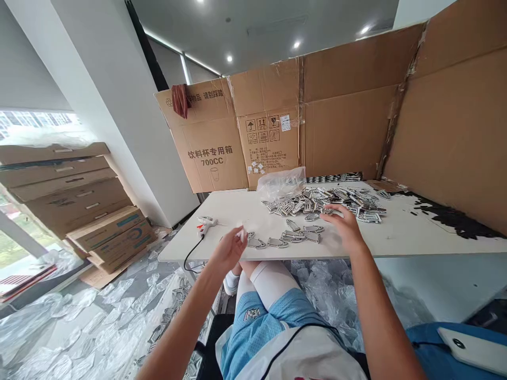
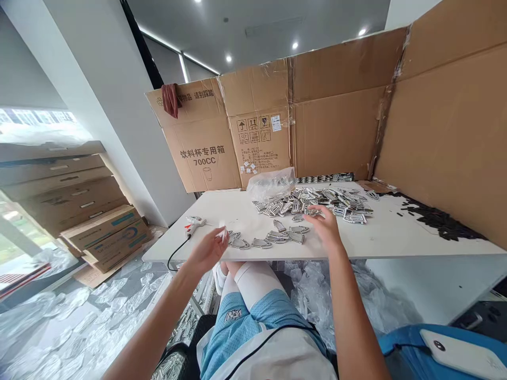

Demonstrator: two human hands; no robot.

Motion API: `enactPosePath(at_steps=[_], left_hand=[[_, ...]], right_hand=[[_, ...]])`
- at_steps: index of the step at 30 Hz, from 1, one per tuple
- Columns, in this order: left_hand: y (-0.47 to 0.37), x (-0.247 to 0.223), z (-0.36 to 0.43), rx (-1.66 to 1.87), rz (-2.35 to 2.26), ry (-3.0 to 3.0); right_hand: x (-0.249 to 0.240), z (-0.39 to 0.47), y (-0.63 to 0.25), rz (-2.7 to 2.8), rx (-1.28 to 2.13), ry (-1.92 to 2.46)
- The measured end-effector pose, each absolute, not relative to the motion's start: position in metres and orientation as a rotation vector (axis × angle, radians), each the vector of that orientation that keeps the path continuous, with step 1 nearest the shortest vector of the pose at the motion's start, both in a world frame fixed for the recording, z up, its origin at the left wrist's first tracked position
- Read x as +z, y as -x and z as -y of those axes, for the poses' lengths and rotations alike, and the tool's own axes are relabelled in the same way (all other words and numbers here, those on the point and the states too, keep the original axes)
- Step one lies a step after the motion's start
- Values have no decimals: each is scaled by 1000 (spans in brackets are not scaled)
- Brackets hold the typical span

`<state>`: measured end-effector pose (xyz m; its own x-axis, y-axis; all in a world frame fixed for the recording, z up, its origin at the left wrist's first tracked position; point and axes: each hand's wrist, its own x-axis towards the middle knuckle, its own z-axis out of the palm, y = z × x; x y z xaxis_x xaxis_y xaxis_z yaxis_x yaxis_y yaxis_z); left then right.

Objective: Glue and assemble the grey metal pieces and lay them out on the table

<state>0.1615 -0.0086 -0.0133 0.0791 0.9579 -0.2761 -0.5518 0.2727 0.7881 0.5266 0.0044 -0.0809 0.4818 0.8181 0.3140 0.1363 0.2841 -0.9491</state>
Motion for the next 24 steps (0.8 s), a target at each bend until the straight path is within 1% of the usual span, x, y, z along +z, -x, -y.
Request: enactPosePath(at_steps=[5, 8, 13, 24], left_hand=[[-171, -14, 67, 1193, -858, -512], [-172, -14, 85, 1172, -836, -577], [-164, -17, 103, 1071, -827, -714], [-163, -20, 115, 1036, -817, -799]], right_hand=[[-21, 35, -477, 1142, 891, 863], [-2, 56, -446, 1284, 1001, 808], [6, 70, -410, 1544, 1065, 778], [1, 81, -364, 1742, 1027, 842]])
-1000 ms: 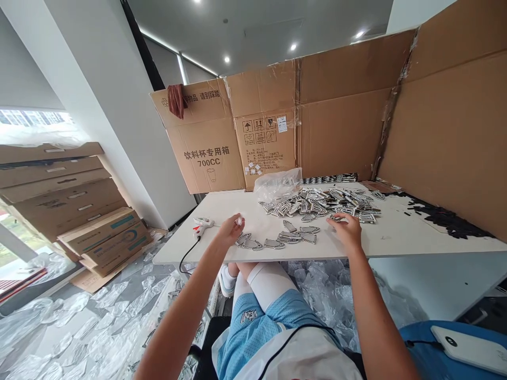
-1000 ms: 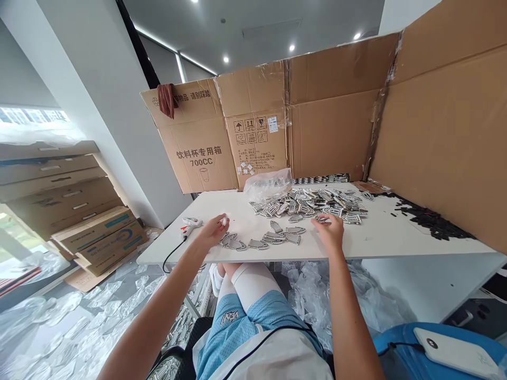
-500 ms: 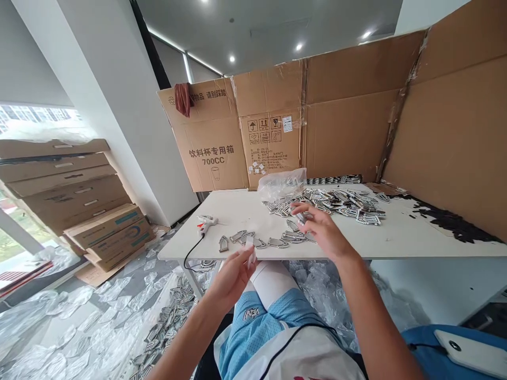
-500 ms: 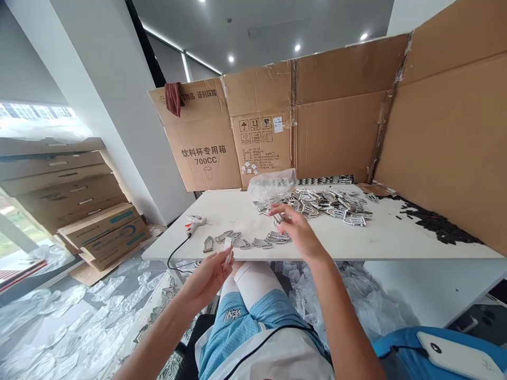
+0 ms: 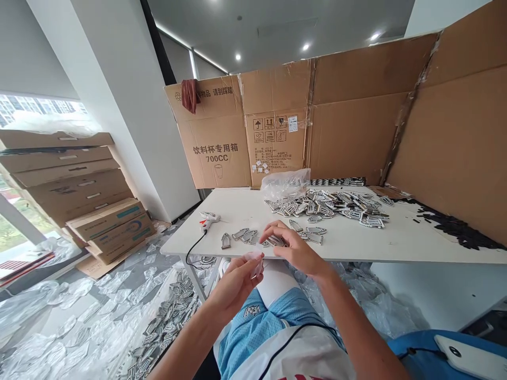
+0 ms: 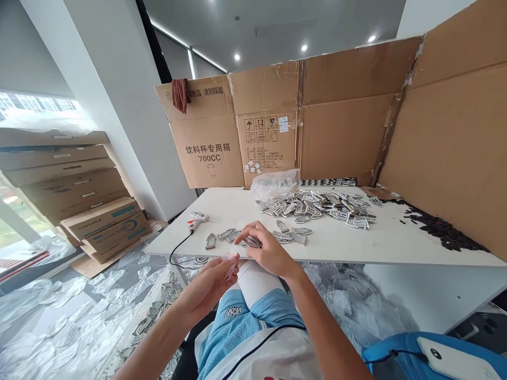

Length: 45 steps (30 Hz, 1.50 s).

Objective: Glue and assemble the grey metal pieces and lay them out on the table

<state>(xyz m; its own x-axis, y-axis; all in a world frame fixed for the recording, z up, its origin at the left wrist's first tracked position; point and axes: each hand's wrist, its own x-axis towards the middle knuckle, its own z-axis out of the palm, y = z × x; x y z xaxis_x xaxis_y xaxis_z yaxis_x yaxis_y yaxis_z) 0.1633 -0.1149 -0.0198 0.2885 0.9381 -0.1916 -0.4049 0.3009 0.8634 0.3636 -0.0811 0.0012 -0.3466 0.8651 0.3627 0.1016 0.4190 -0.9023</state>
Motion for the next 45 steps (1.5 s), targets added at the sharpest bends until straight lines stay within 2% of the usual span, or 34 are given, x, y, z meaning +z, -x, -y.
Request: enactPosePath(at_steps=[9, 20, 34, 45], left_hand=[[-165, -22, 116, 1045, -822, -683], [-168, -11, 117, 982, -647, -447], [-161, -25, 108, 1028, -710, -564], [-148, -25, 93, 1079, -793, -603]], right_hand=[[-11, 79, -345, 1687, 857, 1067], [-8, 84, -340, 1731, 848, 1065], [-8, 80, -347, 1664, 881, 989], [-3, 83, -355, 1780, 1038, 898]])
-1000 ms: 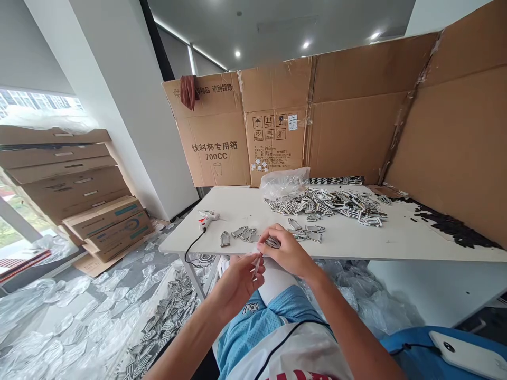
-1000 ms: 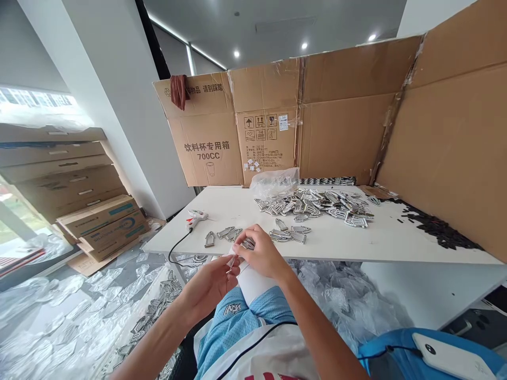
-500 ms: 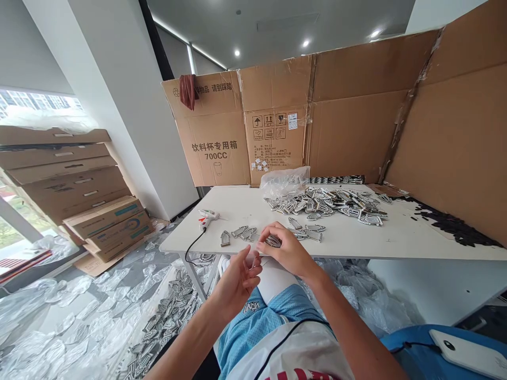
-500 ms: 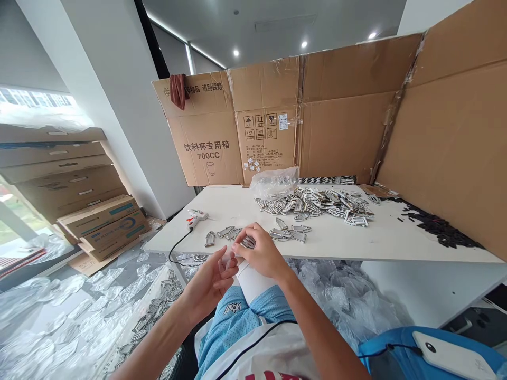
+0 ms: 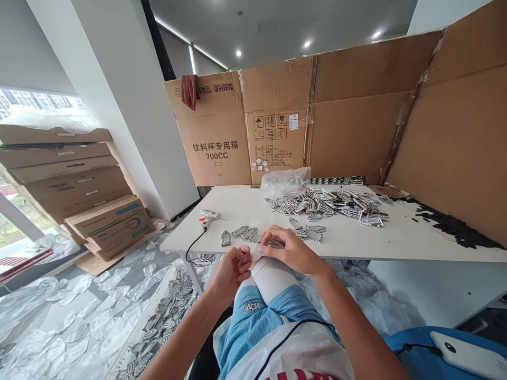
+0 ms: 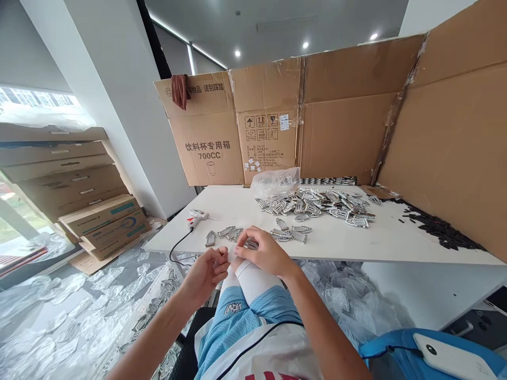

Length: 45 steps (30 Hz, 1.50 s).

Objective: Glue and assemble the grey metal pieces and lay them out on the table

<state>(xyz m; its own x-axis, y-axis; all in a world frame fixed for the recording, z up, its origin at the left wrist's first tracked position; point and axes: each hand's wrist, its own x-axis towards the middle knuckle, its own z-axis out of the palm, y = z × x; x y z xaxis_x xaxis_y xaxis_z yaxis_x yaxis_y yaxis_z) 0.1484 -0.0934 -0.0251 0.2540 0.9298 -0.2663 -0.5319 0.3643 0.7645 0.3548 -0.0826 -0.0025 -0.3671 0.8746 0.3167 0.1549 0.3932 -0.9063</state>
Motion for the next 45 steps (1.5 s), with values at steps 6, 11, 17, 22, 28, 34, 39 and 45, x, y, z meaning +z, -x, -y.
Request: enactPosePath(at_steps=[6, 11, 17, 22, 28, 34, 39, 45], left_hand=[[-141, -16, 90, 1107, -763, -541], [-142, -16, 93, 1090, -723, -670], [-141, -14, 95, 1004, -729, -725], [-140, -9, 98, 964, -738, -767], [-133, -8, 94, 733, -884, -1203], [-109, -37, 74, 489, -1060, -1930], [-107, -82, 62, 4, -963, -2194], [-115, -121, 58, -200, -892, -2204]], right_hand=[[3, 88, -355, 1769, 1216, 821], [1, 86, -355, 1756, 1172, 863], [4, 88, -353, 1769, 1165, 836], [4, 87, -353, 1773, 1155, 825], [0, 85, -356, 1763, 1172, 848], [0, 83, -358, 1736, 1165, 869], [-1, 83, -358, 1744, 1171, 872], [-1, 83, -357, 1739, 1174, 858]])
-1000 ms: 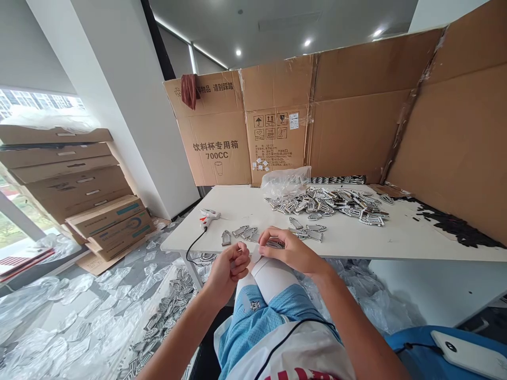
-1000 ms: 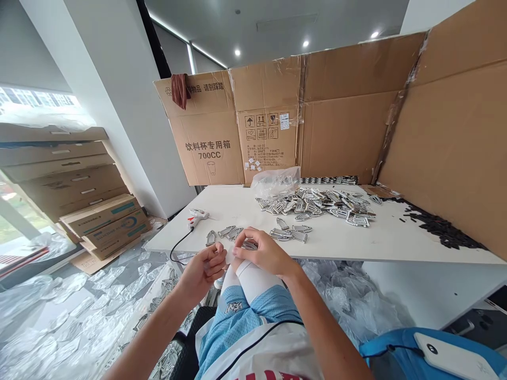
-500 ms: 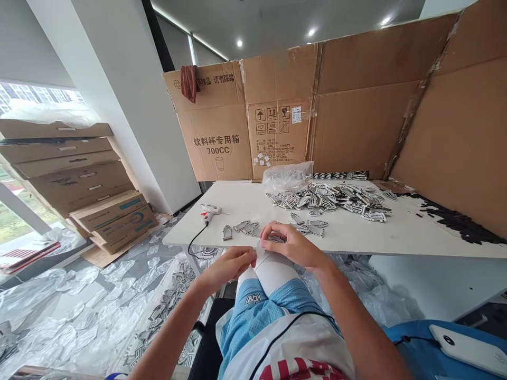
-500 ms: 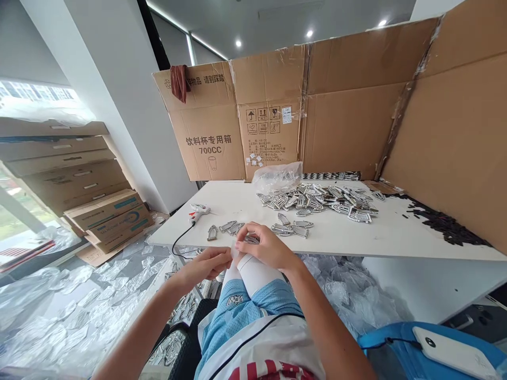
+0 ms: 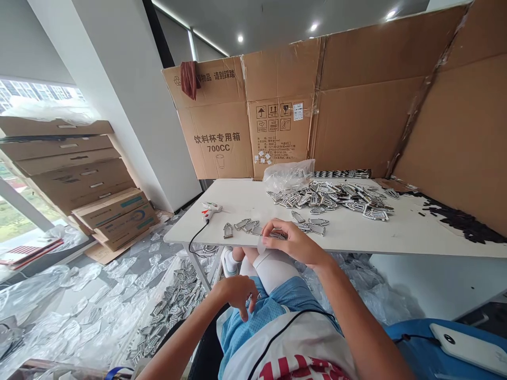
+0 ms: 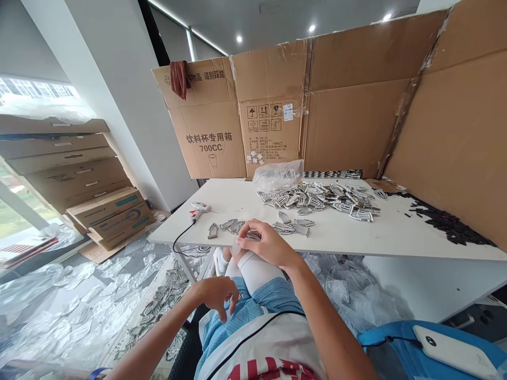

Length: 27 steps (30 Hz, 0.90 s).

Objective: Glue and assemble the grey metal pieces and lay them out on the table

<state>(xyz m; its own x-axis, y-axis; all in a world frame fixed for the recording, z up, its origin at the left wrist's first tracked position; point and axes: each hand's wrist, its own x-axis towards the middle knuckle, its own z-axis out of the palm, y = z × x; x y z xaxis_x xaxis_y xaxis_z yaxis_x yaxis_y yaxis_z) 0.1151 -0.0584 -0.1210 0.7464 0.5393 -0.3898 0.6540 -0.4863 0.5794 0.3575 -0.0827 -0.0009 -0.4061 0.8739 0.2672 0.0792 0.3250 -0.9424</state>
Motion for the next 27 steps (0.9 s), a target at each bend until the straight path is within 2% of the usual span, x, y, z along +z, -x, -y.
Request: enactPosePath(at_steps=[8, 11, 20, 27], left_hand=[[-122, -129, 51, -616, -865, -2160], [-130, -130, 57, -673, -938, -2193], [-131, -131, 64, -396, -1033, -2306], [-126, -95, 57, -55, -919, -2132]], right_hand=[[-1, 83, -358, 1729, 1194, 842], [-2, 82, -358, 1726, 1195, 845], [-4, 81, -357, 1727, 1201, 844], [-3, 81, -358, 1729, 1170, 870]])
